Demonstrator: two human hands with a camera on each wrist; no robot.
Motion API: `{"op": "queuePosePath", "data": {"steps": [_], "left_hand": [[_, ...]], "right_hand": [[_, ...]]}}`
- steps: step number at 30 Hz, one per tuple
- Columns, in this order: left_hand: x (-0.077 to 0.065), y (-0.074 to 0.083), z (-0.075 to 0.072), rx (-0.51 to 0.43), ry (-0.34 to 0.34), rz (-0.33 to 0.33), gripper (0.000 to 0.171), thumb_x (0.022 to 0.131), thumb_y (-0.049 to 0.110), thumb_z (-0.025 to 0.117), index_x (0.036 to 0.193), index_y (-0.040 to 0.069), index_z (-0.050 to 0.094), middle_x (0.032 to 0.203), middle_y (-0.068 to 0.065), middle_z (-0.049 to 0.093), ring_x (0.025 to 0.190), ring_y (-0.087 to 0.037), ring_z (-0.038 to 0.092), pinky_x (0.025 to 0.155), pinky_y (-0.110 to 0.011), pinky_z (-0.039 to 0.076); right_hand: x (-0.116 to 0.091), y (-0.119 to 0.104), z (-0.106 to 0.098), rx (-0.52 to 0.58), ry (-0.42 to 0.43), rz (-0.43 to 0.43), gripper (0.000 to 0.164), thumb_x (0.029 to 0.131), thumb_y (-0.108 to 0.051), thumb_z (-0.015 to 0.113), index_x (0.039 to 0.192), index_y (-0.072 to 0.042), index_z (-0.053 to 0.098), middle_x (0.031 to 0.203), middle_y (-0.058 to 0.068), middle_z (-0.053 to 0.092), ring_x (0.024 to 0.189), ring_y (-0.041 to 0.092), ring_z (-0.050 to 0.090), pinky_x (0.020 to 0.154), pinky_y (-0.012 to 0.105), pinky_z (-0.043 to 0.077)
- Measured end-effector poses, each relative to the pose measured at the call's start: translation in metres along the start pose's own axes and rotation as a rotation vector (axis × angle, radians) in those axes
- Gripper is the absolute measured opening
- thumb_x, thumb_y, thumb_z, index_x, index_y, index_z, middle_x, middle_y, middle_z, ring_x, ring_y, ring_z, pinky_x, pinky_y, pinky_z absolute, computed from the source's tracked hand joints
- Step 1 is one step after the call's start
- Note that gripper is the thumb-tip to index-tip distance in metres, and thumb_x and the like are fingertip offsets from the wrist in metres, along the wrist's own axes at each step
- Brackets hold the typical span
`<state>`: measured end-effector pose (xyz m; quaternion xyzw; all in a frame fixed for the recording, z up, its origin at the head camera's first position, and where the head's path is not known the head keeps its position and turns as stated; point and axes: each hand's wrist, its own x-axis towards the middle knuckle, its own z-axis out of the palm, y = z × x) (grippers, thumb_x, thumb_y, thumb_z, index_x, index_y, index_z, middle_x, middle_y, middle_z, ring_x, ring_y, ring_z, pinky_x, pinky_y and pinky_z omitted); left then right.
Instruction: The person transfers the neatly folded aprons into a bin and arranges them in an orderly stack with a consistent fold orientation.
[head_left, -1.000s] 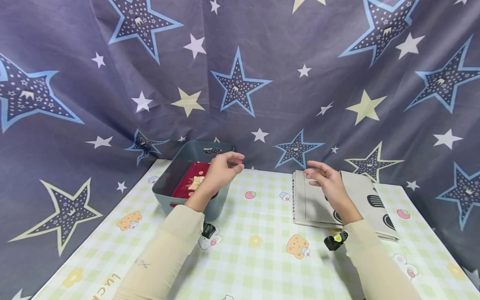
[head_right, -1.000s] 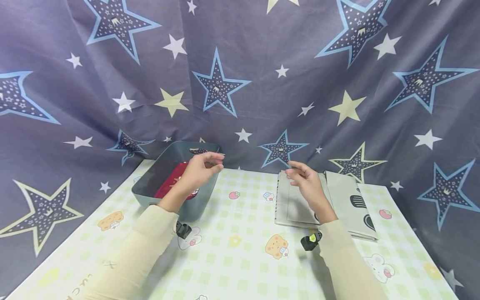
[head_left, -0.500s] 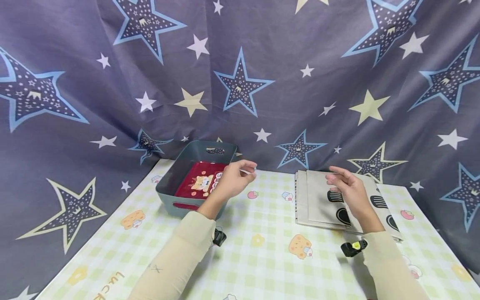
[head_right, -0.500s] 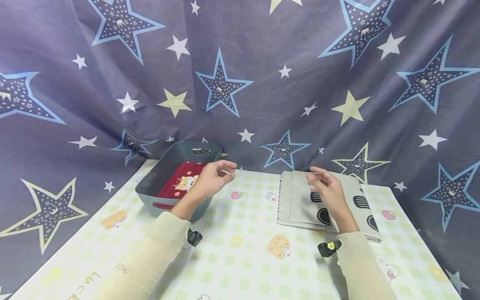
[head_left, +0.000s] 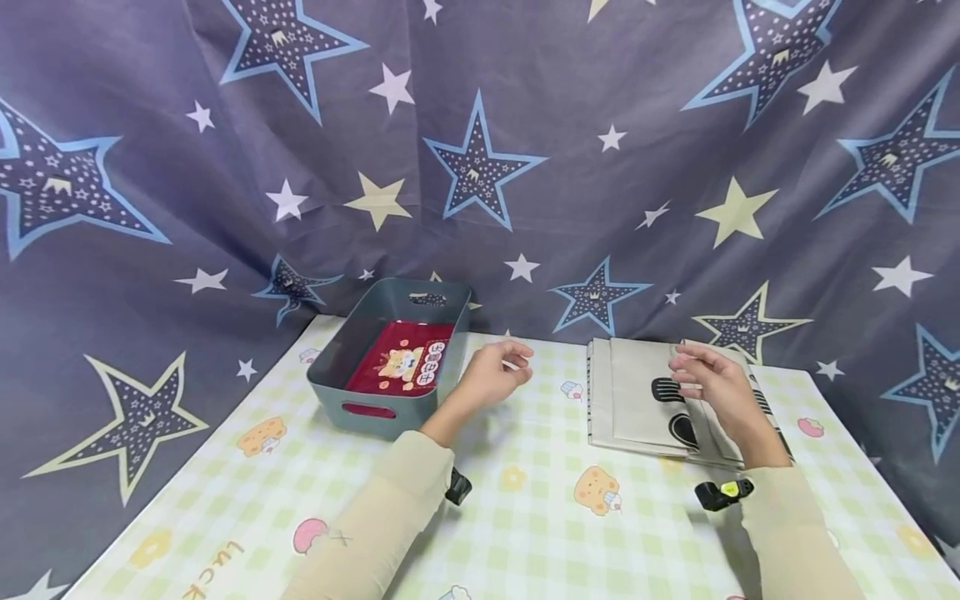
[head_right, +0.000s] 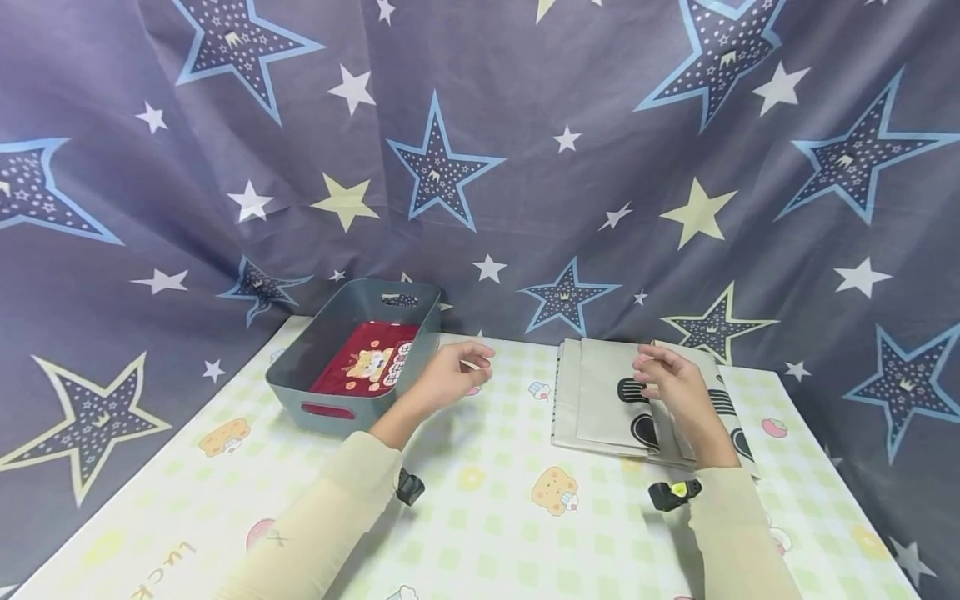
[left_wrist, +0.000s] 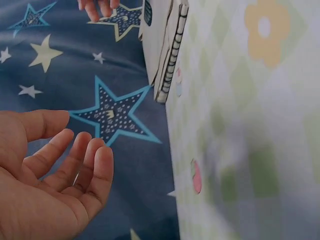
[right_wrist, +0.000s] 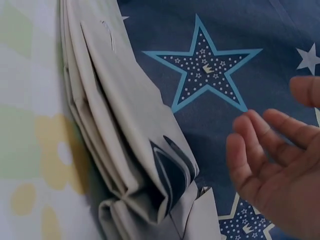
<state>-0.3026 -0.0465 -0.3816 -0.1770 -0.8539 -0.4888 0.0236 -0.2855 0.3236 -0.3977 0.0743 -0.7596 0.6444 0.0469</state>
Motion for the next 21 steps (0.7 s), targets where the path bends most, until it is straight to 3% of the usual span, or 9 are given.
{"op": "queuePosePath", "data": {"steps": [2, 4, 10, 13, 15, 17, 21], "left_hand": [[0.001, -0.001, 0.006, 0.017, -0.006, 0.001, 0.024, 0.094, 0.008, 0.069, 0.118, 0.005, 0.072, 0.104, -0.009, 0.074, 0.093, -0.024, 0.071, 0.084, -0.033, 0.057], [0.002, -0.003, 0.013, 0.014, -0.018, -0.013, 0.024, 0.095, 0.009, 0.069, 0.119, 0.006, 0.072, 0.105, -0.008, 0.074, 0.093, -0.025, 0.071, 0.083, -0.034, 0.057], [0.01, -0.009, 0.038, 0.014, -0.034, -0.069, 0.025, 0.097, 0.013, 0.069, 0.121, 0.009, 0.072, 0.102, -0.004, 0.075, 0.092, -0.019, 0.07, 0.083, -0.035, 0.056], [0.011, -0.011, 0.05, 0.027, -0.043, -0.104, 0.025, 0.096, 0.015, 0.07, 0.121, 0.012, 0.071, 0.1, 0.002, 0.075, 0.091, -0.016, 0.068, 0.102, -0.046, 0.045], [0.013, -0.012, 0.057, 0.007, -0.048, -0.123, 0.028, 0.095, 0.014, 0.071, 0.123, 0.011, 0.071, 0.099, 0.003, 0.074, 0.089, -0.016, 0.068, 0.103, -0.049, 0.044], [0.016, -0.013, 0.064, -0.048, -0.064, -0.156, 0.03, 0.095, 0.013, 0.071, 0.125, 0.009, 0.069, 0.098, 0.002, 0.073, 0.088, -0.017, 0.068, 0.1, -0.046, 0.047], [0.023, -0.01, 0.08, -0.259, -0.109, -0.267, 0.032, 0.096, 0.007, 0.069, 0.127, 0.001, 0.066, 0.094, -0.004, 0.069, 0.083, -0.022, 0.067, 0.074, -0.036, 0.06]], "right_hand": [[0.001, 0.002, -0.001, -0.075, 0.028, 0.033, 0.044, 0.108, -0.028, 0.054, 0.142, -0.001, 0.051, 0.1, -0.016, 0.069, 0.094, 0.007, 0.068, 0.08, 0.028, 0.059], [0.001, 0.005, -0.002, -0.159, 0.048, 0.067, 0.052, 0.108, -0.03, 0.052, 0.146, 0.005, 0.046, 0.104, -0.013, 0.068, 0.095, 0.007, 0.067, 0.081, 0.03, 0.059], [0.004, 0.015, -0.005, -0.362, 0.056, 0.121, 0.058, 0.108, -0.034, 0.051, 0.147, 0.009, 0.044, 0.121, 0.022, 0.061, 0.082, 0.012, 0.064, 0.07, 0.029, 0.058], [0.004, 0.018, -0.006, -0.412, 0.024, 0.134, 0.056, 0.109, -0.031, 0.05, 0.144, 0.012, 0.045, 0.107, 0.021, 0.063, 0.073, 0.013, 0.06, 0.063, 0.029, 0.056], [0.003, 0.019, -0.006, -0.407, 0.0, 0.159, 0.053, 0.108, -0.027, 0.05, 0.141, 0.014, 0.046, 0.096, 0.017, 0.063, 0.072, 0.013, 0.059, 0.062, 0.028, 0.056], [0.003, 0.019, -0.006, -0.41, -0.025, 0.185, 0.05, 0.108, -0.024, 0.05, 0.14, 0.015, 0.047, 0.088, 0.012, 0.061, 0.071, 0.013, 0.058, 0.061, 0.028, 0.055], [0.002, 0.021, -0.008, -0.435, -0.06, 0.223, 0.048, 0.107, -0.02, 0.05, 0.138, 0.016, 0.047, 0.084, 0.008, 0.06, 0.069, 0.013, 0.059, 0.059, 0.028, 0.056]]}}
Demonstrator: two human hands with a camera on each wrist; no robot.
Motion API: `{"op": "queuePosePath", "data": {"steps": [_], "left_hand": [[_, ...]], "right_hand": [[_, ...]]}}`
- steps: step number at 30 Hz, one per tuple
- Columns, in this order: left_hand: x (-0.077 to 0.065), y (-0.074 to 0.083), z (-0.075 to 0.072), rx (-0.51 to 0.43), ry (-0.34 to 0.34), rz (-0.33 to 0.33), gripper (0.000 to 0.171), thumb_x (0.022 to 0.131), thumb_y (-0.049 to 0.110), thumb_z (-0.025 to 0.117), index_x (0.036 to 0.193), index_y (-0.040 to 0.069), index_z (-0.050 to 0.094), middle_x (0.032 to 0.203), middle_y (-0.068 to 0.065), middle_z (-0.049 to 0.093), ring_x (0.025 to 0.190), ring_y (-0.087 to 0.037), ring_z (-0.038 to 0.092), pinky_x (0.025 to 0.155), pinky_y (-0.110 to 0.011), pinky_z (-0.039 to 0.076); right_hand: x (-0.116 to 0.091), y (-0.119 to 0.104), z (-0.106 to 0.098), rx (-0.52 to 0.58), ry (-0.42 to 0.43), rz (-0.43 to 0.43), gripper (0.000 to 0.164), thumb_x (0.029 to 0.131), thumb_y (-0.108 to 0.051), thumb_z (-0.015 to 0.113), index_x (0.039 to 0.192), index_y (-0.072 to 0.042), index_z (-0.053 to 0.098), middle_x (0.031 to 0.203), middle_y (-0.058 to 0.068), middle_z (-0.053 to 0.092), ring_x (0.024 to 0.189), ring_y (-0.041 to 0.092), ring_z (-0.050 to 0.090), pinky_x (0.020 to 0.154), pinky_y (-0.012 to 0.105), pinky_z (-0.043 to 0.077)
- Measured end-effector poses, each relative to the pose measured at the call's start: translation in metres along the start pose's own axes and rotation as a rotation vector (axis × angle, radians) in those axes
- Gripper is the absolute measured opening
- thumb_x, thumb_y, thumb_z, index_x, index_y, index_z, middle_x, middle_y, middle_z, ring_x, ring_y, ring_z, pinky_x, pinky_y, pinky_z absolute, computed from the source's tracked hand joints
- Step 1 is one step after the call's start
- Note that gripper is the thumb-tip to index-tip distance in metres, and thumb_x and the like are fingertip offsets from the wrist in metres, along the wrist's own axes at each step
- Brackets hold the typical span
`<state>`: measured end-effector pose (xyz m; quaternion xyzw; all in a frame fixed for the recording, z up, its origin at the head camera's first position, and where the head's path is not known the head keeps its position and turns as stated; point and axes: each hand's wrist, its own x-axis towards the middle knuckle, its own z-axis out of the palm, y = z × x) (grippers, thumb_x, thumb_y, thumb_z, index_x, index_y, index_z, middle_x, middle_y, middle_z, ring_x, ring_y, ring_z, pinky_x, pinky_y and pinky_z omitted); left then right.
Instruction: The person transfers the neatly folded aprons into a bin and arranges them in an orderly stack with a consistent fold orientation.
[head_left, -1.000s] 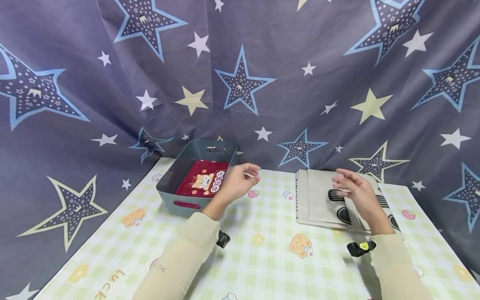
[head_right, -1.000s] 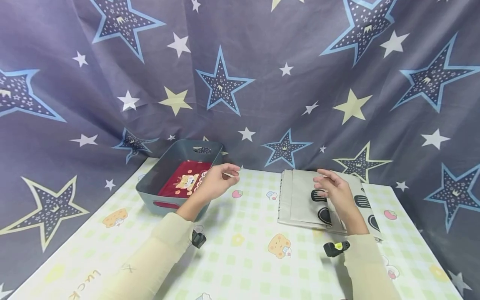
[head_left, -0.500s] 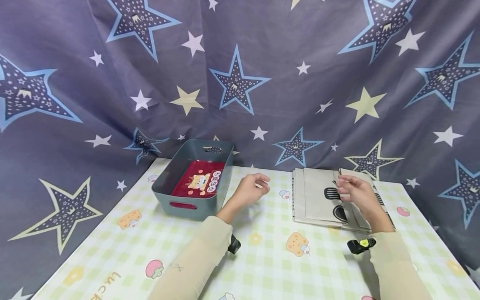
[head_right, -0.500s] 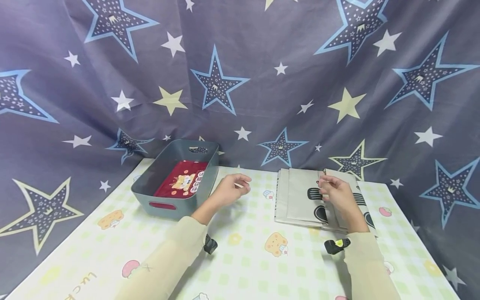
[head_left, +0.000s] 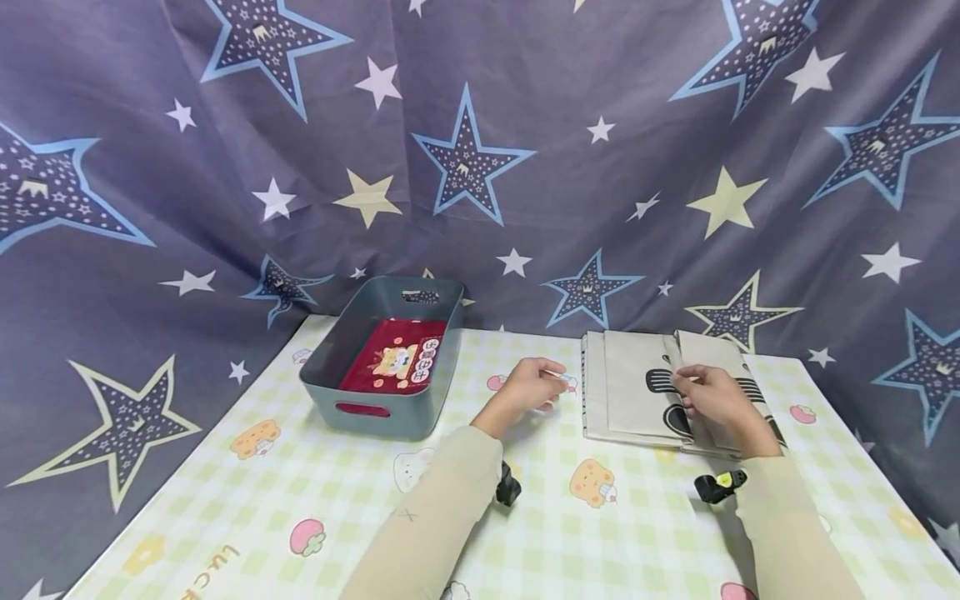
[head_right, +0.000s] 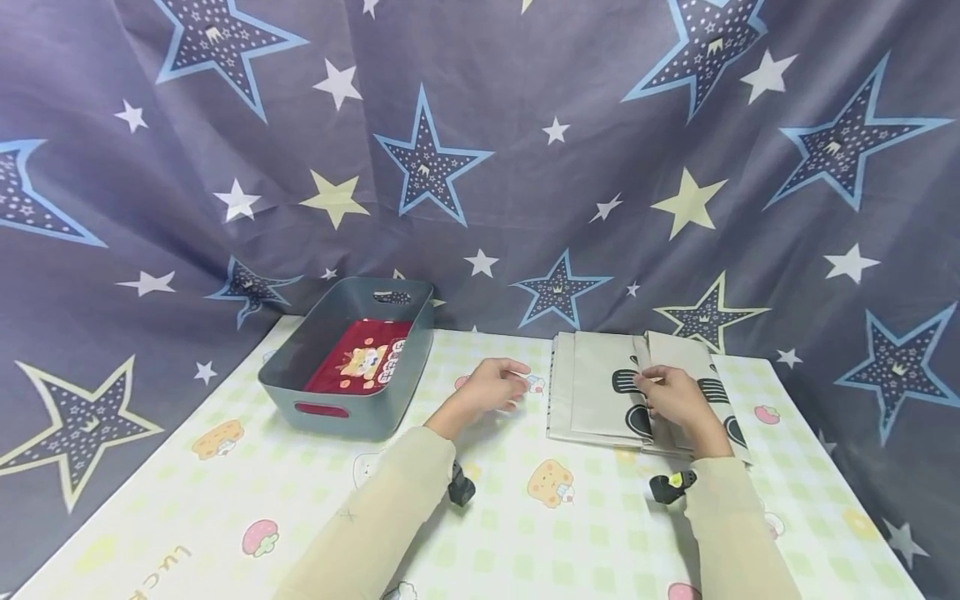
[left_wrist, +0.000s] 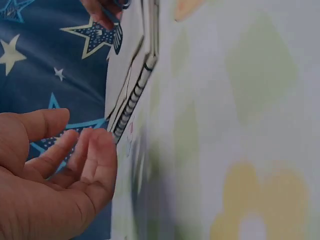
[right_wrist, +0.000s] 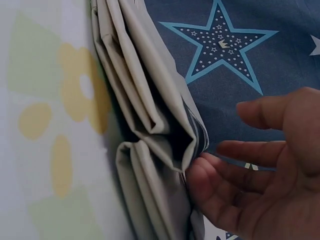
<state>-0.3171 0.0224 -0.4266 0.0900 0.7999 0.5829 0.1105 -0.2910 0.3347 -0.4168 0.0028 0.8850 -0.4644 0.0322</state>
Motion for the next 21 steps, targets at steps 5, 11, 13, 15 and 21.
{"op": "queuePosePath", "data": {"steps": [5, 11, 13, 15, 21], "left_hand": [[0.007, 0.005, 0.018, -0.125, -0.026, -0.109, 0.031, 0.095, 0.002, 0.068, 0.126, -0.001, 0.064, 0.09, -0.005, 0.067, 0.072, -0.017, 0.061, 0.073, -0.035, 0.061], [0.012, 0.003, 0.039, -0.142, -0.001, -0.179, 0.033, 0.094, -0.003, 0.067, 0.126, -0.002, 0.063, 0.086, -0.013, 0.066, 0.068, -0.017, 0.06, 0.074, -0.035, 0.062], [0.012, 0.002, 0.044, -0.155, 0.013, -0.197, 0.033, 0.093, -0.005, 0.066, 0.126, -0.004, 0.063, 0.085, -0.015, 0.065, 0.071, -0.02, 0.063, 0.074, -0.035, 0.062], [0.012, 0.002, 0.048, -0.159, 0.033, -0.21, 0.033, 0.093, -0.006, 0.066, 0.125, -0.005, 0.064, 0.085, -0.015, 0.065, 0.073, -0.021, 0.065, 0.074, -0.034, 0.062], [0.014, 0.007, 0.055, -0.111, 0.117, -0.245, 0.028, 0.089, -0.008, 0.067, 0.117, -0.003, 0.068, 0.074, -0.01, 0.062, 0.064, -0.018, 0.063, 0.064, -0.031, 0.062]], "right_hand": [[0.0, 0.003, -0.001, -0.056, -0.028, 0.007, 0.046, 0.104, -0.014, 0.052, 0.136, 0.02, 0.046, 0.079, 0.006, 0.06, 0.066, 0.013, 0.06, 0.059, 0.027, 0.056], [0.001, 0.006, -0.002, -0.119, -0.044, 0.003, 0.047, 0.097, -0.005, 0.059, 0.135, 0.02, 0.048, 0.088, 0.014, 0.065, 0.067, 0.015, 0.063, 0.059, 0.029, 0.056], [0.001, 0.008, -0.001, -0.128, -0.04, 0.009, 0.047, 0.096, -0.004, 0.061, 0.135, 0.02, 0.049, 0.093, 0.017, 0.067, 0.068, 0.016, 0.064, 0.059, 0.029, 0.056], [0.001, 0.009, -0.001, -0.126, -0.037, 0.015, 0.047, 0.096, -0.005, 0.063, 0.134, 0.02, 0.049, 0.096, 0.018, 0.067, 0.069, 0.015, 0.065, 0.06, 0.029, 0.057], [0.002, 0.008, 0.001, -0.111, -0.023, 0.028, 0.049, 0.095, -0.008, 0.068, 0.132, 0.021, 0.052, 0.093, 0.016, 0.065, 0.068, 0.012, 0.064, 0.06, 0.026, 0.057]]}}
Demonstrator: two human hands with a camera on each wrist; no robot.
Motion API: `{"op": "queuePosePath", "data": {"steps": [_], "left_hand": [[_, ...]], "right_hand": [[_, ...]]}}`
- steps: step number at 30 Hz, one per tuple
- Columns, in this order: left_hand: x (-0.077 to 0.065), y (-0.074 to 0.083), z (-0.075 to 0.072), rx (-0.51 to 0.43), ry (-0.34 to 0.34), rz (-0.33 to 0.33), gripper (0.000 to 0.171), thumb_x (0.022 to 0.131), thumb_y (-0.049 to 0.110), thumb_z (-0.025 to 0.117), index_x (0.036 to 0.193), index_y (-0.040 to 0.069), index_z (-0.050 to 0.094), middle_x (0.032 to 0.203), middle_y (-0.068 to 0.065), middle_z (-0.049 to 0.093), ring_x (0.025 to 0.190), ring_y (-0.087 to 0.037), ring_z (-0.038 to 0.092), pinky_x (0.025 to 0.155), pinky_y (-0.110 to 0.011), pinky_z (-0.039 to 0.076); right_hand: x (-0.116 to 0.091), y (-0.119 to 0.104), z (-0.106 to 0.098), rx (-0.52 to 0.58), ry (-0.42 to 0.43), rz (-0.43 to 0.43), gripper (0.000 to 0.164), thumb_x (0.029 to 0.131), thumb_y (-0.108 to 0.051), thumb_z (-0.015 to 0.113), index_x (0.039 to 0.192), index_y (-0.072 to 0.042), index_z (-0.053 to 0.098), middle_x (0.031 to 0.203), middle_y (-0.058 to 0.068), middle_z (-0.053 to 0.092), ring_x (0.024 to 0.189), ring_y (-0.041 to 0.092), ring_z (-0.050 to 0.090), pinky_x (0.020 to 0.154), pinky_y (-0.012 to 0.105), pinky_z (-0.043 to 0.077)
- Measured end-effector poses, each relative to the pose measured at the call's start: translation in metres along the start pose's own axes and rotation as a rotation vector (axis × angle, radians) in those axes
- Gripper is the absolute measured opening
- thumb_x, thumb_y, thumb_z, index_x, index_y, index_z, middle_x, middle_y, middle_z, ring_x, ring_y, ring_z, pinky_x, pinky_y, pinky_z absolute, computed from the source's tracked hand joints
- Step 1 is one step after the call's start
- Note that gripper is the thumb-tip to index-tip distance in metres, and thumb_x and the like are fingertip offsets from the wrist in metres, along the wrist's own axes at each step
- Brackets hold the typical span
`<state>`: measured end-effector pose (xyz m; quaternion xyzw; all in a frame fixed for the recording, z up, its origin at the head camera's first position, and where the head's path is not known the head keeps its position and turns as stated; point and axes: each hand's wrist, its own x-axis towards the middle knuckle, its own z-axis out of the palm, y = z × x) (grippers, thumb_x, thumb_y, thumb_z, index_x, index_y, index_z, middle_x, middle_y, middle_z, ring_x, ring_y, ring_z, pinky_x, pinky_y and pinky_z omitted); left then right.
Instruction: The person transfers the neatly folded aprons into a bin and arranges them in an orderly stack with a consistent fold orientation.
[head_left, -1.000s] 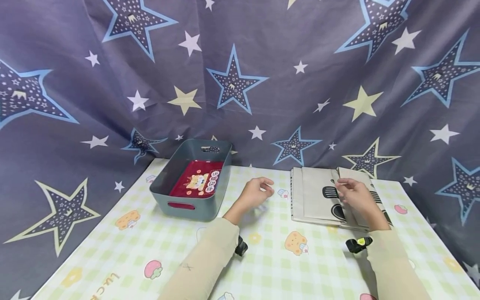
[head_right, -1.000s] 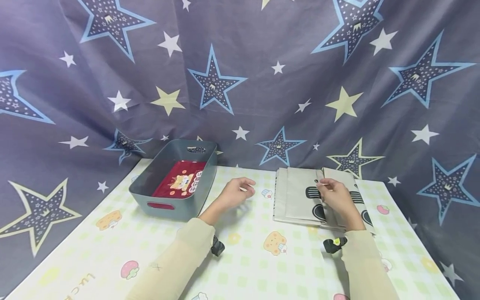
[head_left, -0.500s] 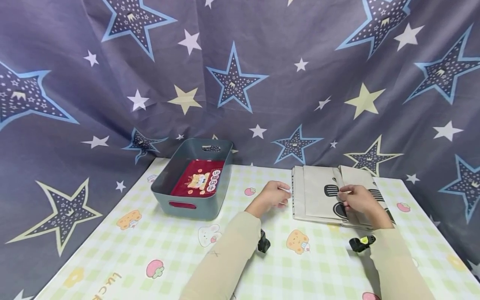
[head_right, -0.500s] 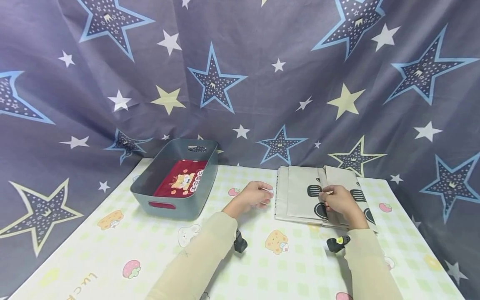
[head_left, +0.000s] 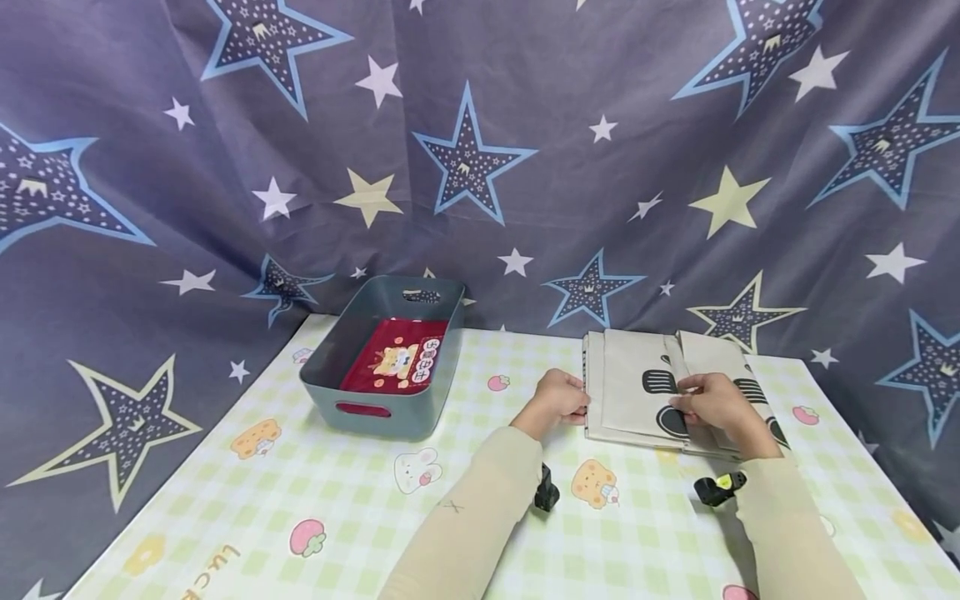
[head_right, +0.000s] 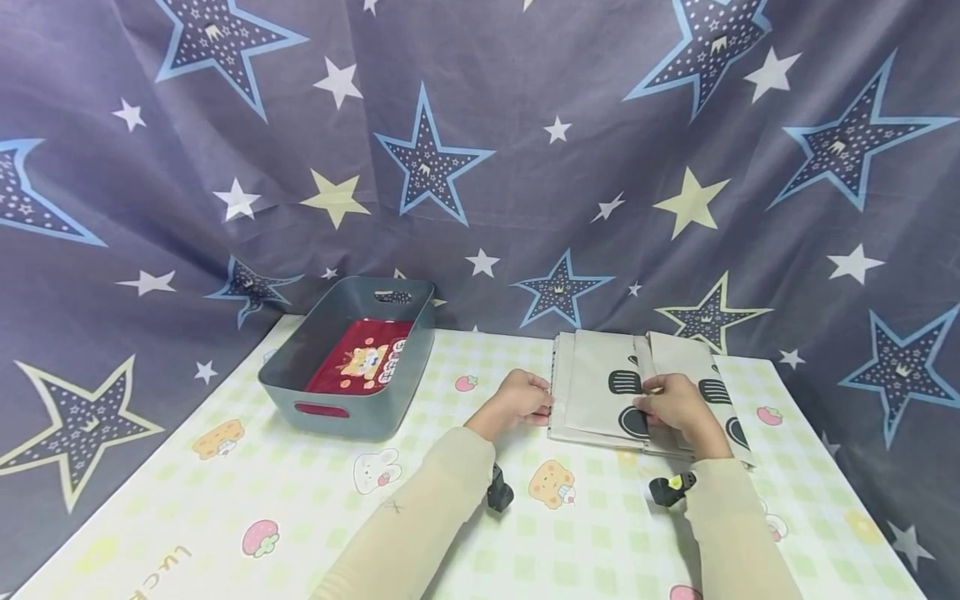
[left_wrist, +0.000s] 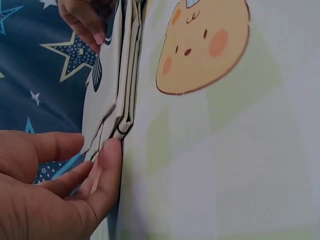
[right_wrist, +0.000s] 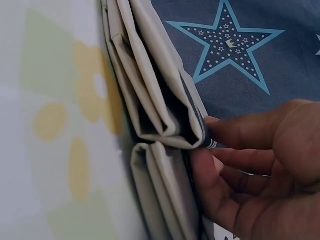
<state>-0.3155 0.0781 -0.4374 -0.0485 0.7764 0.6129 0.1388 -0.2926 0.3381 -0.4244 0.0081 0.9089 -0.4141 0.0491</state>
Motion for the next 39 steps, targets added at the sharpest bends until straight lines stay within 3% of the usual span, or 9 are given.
{"op": "queuePosePath", "data": {"steps": [8, 14, 19, 23, 28, 33, 39], "left_hand": [[0.0, 0.007, 0.002, -0.012, 0.032, -0.055, 0.018, 0.086, -0.012, 0.065, 0.099, 0.001, 0.067, 0.07, -0.012, 0.063, 0.052, -0.015, 0.058, 0.056, -0.028, 0.059], [-0.003, 0.008, 0.003, -0.094, 0.03, -0.069, 0.018, 0.087, -0.012, 0.066, 0.1, 0.0, 0.069, 0.06, -0.006, 0.055, 0.047, -0.011, 0.051, 0.054, -0.026, 0.056], [-0.005, 0.009, 0.005, -0.085, 0.032, -0.063, 0.021, 0.088, -0.008, 0.07, 0.107, 0.001, 0.069, 0.063, -0.003, 0.055, 0.049, -0.01, 0.05, 0.064, -0.03, 0.059], [-0.006, 0.009, 0.006, -0.083, 0.049, -0.071, 0.022, 0.086, -0.004, 0.078, 0.103, 0.003, 0.067, 0.069, -0.004, 0.058, 0.051, -0.012, 0.052, 0.07, -0.035, 0.061], [-0.004, 0.009, 0.008, -0.101, 0.09, -0.054, 0.028, 0.078, -0.01, 0.082, 0.098, 0.002, 0.066, 0.085, -0.008, 0.06, 0.063, -0.018, 0.062, 0.069, -0.032, 0.061], [-0.002, 0.007, 0.009, -0.118, 0.102, -0.026, 0.031, 0.076, -0.013, 0.081, 0.102, 0.0, 0.068, 0.088, -0.008, 0.061, 0.07, -0.021, 0.067, 0.066, -0.03, 0.061], [0.0, 0.005, 0.008, -0.164, 0.095, 0.013, 0.033, 0.077, -0.015, 0.078, 0.104, 0.0, 0.071, 0.088, -0.006, 0.064, 0.07, -0.017, 0.062, 0.06, -0.028, 0.057]], "right_hand": [[0.001, -0.005, 0.006, -0.004, 0.007, 0.033, 0.05, 0.094, -0.006, 0.07, 0.133, 0.018, 0.052, 0.097, 0.017, 0.063, 0.071, 0.012, 0.063, 0.063, 0.026, 0.058], [0.001, -0.006, 0.009, -0.021, 0.022, 0.038, 0.053, 0.091, -0.008, 0.075, 0.136, 0.012, 0.055, 0.102, 0.023, 0.067, 0.072, 0.013, 0.066, 0.066, 0.03, 0.059], [0.002, -0.008, 0.012, 0.011, 0.014, 0.033, 0.055, 0.09, -0.009, 0.077, 0.138, 0.009, 0.056, 0.092, 0.012, 0.07, 0.069, 0.014, 0.061, 0.063, 0.029, 0.055], [0.003, -0.009, 0.014, 0.057, 0.006, 0.043, 0.048, 0.097, -0.011, 0.068, 0.139, 0.009, 0.056, 0.083, 0.001, 0.067, 0.068, 0.011, 0.057, 0.061, 0.027, 0.054], [0.004, -0.011, 0.015, 0.129, -0.016, 0.067, 0.045, 0.1, -0.005, 0.058, 0.141, 0.012, 0.052, 0.067, -0.003, 0.054, 0.061, 0.007, 0.051, 0.056, 0.024, 0.053], [0.002, -0.013, 0.014, 0.195, -0.021, 0.108, 0.047, 0.097, -0.002, 0.062, 0.139, 0.016, 0.05, 0.074, -0.003, 0.06, 0.063, 0.005, 0.055, 0.057, 0.024, 0.056], [-0.001, -0.019, 0.013, 0.239, 0.014, 0.163, 0.043, 0.093, 0.0, 0.065, 0.129, 0.02, 0.053, 0.078, -0.002, 0.063, 0.062, 0.005, 0.058, 0.057, 0.023, 0.056]]}}
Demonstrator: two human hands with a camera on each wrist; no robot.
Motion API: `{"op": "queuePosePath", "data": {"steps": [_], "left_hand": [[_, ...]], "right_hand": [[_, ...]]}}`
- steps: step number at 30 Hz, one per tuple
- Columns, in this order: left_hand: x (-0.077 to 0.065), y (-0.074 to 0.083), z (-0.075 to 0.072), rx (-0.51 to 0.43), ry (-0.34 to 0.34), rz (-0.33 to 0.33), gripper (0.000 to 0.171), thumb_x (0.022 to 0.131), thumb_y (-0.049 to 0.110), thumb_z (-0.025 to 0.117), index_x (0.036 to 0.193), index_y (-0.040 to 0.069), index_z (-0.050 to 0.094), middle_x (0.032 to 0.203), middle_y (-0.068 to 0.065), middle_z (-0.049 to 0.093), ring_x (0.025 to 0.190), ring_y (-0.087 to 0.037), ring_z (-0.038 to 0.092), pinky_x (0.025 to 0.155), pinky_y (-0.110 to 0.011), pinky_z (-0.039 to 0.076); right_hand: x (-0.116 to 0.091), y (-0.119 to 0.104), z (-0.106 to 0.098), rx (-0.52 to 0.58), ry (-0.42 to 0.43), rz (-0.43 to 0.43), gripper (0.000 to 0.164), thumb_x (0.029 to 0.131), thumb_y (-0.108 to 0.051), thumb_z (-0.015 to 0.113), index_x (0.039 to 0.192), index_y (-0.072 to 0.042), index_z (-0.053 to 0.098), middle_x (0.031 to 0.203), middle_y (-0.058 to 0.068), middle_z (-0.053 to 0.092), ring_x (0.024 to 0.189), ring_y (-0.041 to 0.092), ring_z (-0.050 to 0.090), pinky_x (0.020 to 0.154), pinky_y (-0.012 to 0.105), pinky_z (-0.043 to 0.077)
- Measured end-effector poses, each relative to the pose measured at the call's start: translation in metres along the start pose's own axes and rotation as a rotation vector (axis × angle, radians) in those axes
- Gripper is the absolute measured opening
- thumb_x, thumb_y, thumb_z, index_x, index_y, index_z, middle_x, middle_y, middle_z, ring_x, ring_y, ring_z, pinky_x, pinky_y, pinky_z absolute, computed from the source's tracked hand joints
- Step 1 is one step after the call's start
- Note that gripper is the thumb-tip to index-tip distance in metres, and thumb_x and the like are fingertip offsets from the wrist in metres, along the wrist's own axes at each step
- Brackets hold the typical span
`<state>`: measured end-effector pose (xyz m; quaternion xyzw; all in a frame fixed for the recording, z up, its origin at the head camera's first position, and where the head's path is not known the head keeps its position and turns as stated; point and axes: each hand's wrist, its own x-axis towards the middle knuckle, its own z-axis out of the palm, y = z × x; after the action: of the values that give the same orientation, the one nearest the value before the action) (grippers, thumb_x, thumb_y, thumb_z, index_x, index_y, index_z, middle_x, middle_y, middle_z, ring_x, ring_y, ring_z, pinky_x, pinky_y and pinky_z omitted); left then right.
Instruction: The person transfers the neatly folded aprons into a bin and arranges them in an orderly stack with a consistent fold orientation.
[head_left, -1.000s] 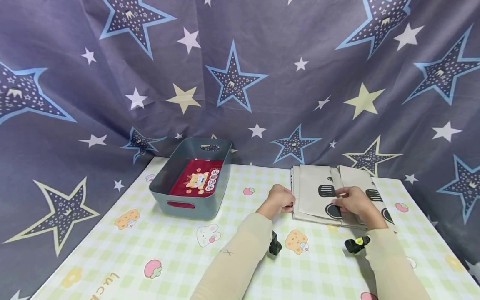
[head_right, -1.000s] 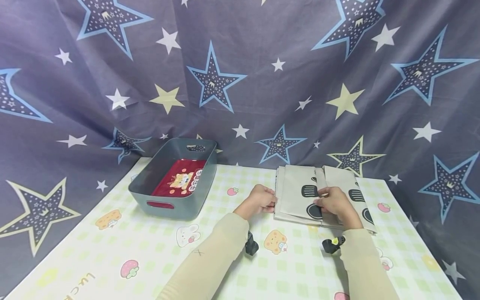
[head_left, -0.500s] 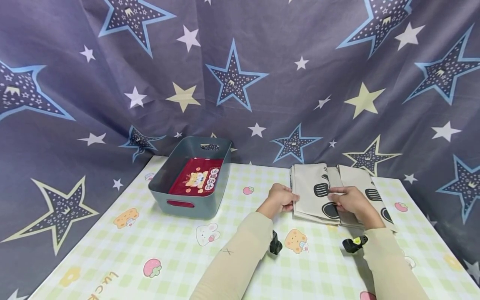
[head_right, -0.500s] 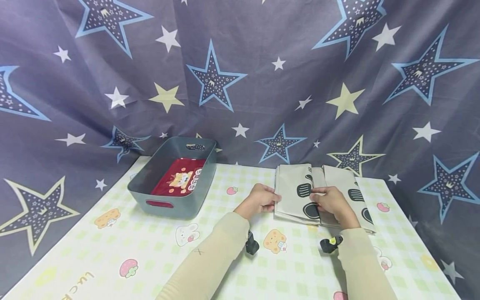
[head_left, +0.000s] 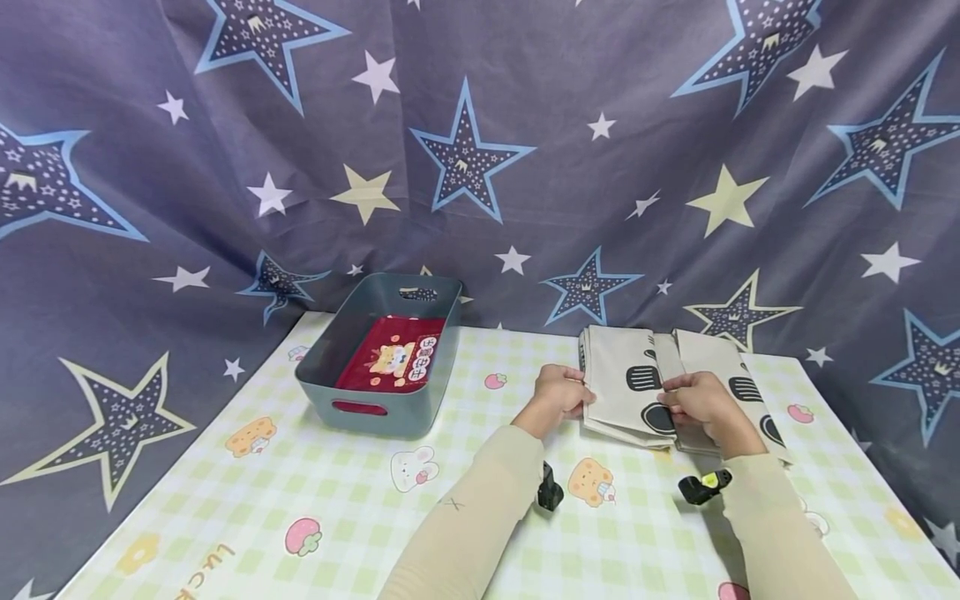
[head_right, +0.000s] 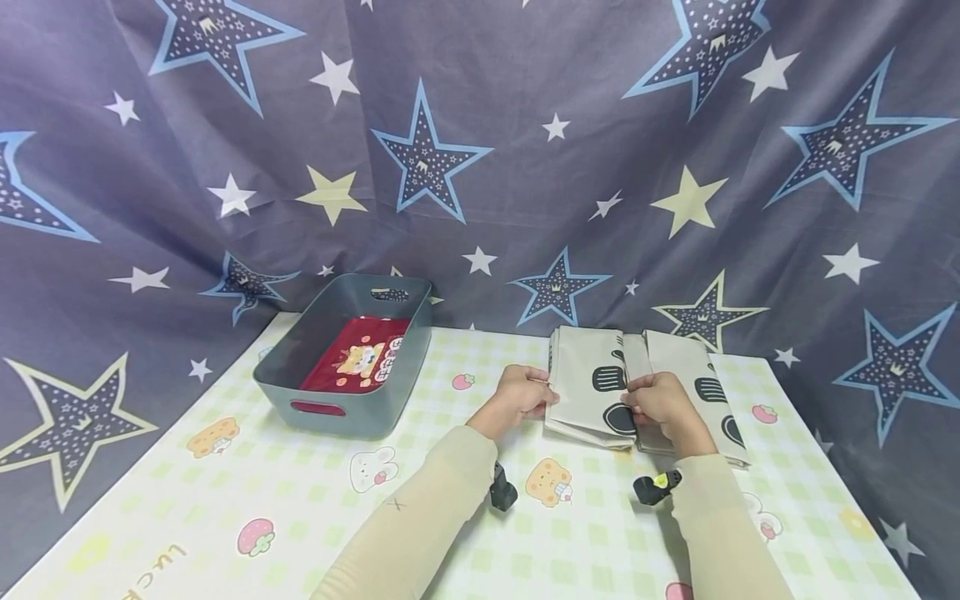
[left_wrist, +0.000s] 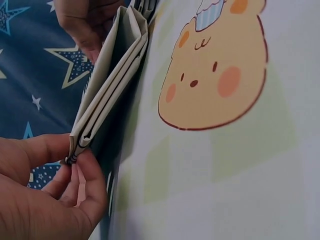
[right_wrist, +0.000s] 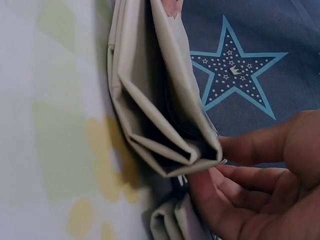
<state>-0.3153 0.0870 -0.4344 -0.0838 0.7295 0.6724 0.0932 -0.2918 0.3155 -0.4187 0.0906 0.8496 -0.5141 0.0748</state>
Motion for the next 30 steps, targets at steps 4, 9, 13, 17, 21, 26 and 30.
{"op": "queuePosePath", "data": {"steps": [4, 9, 13, 17, 21, 26, 30], "left_hand": [[0.002, -0.001, -0.002, -0.017, -0.013, 0.022, 0.033, 0.078, -0.015, 0.077, 0.106, 0.001, 0.072, 0.089, -0.005, 0.066, 0.068, -0.014, 0.06, 0.058, -0.025, 0.053], [0.004, -0.003, -0.004, -0.033, -0.037, 0.042, 0.031, 0.081, -0.012, 0.075, 0.108, 0.004, 0.073, 0.093, -0.004, 0.069, 0.07, -0.012, 0.06, 0.056, -0.024, 0.05], [0.004, -0.004, -0.006, -0.038, -0.047, 0.052, 0.031, 0.083, -0.011, 0.075, 0.11, 0.005, 0.074, 0.096, -0.004, 0.07, 0.075, -0.012, 0.062, 0.057, -0.025, 0.048], [0.005, -0.004, -0.007, -0.054, -0.048, 0.07, 0.034, 0.082, -0.013, 0.074, 0.111, 0.005, 0.073, 0.095, -0.003, 0.069, 0.074, -0.011, 0.061, 0.057, -0.025, 0.048], [0.005, 0.0, -0.008, -0.076, -0.049, 0.085, 0.035, 0.08, -0.014, 0.074, 0.11, 0.004, 0.074, 0.092, -0.003, 0.069, 0.068, -0.009, 0.058, 0.056, -0.025, 0.047], [0.005, 0.007, -0.011, -0.075, -0.053, 0.1, 0.033, 0.08, -0.013, 0.076, 0.108, 0.005, 0.075, 0.093, -0.003, 0.069, 0.068, -0.009, 0.059, 0.056, -0.026, 0.05], [0.005, 0.01, -0.013, -0.071, -0.054, 0.129, 0.033, 0.08, -0.012, 0.076, 0.109, 0.005, 0.075, 0.093, -0.003, 0.069, 0.069, -0.01, 0.06, 0.057, -0.026, 0.051]], "right_hand": [[-0.001, -0.002, 0.002, 0.039, 0.028, 0.017, 0.036, 0.091, 0.003, 0.066, 0.123, 0.018, 0.056, 0.08, 0.0, 0.063, 0.061, 0.005, 0.056, 0.058, 0.023, 0.056], [0.0, -0.002, 0.004, 0.111, 0.042, 0.005, 0.031, 0.09, 0.007, 0.065, 0.118, 0.017, 0.056, 0.074, -0.003, 0.062, 0.056, 0.003, 0.054, 0.054, 0.02, 0.053], [0.001, -0.002, 0.005, 0.145, 0.041, -0.029, 0.033, 0.091, 0.007, 0.063, 0.12, 0.018, 0.054, 0.073, -0.004, 0.063, 0.055, 0.002, 0.053, 0.052, 0.019, 0.051], [0.001, -0.002, 0.005, 0.162, 0.041, -0.077, 0.037, 0.092, 0.006, 0.062, 0.125, 0.019, 0.052, 0.076, -0.004, 0.064, 0.058, 0.003, 0.054, 0.054, 0.019, 0.051], [0.0, -0.005, 0.003, 0.165, 0.036, -0.123, 0.04, 0.094, 0.004, 0.06, 0.129, 0.02, 0.049, 0.078, -0.006, 0.065, 0.06, 0.003, 0.055, 0.055, 0.019, 0.051], [-0.001, -0.009, -0.001, 0.155, 0.042, -0.148, 0.041, 0.096, 0.001, 0.06, 0.131, 0.019, 0.049, 0.08, -0.009, 0.066, 0.063, 0.003, 0.056, 0.059, 0.021, 0.053], [0.0, -0.013, -0.002, 0.139, 0.045, -0.167, 0.043, 0.096, 0.001, 0.06, 0.133, 0.018, 0.048, 0.082, -0.008, 0.065, 0.063, 0.003, 0.056, 0.059, 0.022, 0.053]]}}
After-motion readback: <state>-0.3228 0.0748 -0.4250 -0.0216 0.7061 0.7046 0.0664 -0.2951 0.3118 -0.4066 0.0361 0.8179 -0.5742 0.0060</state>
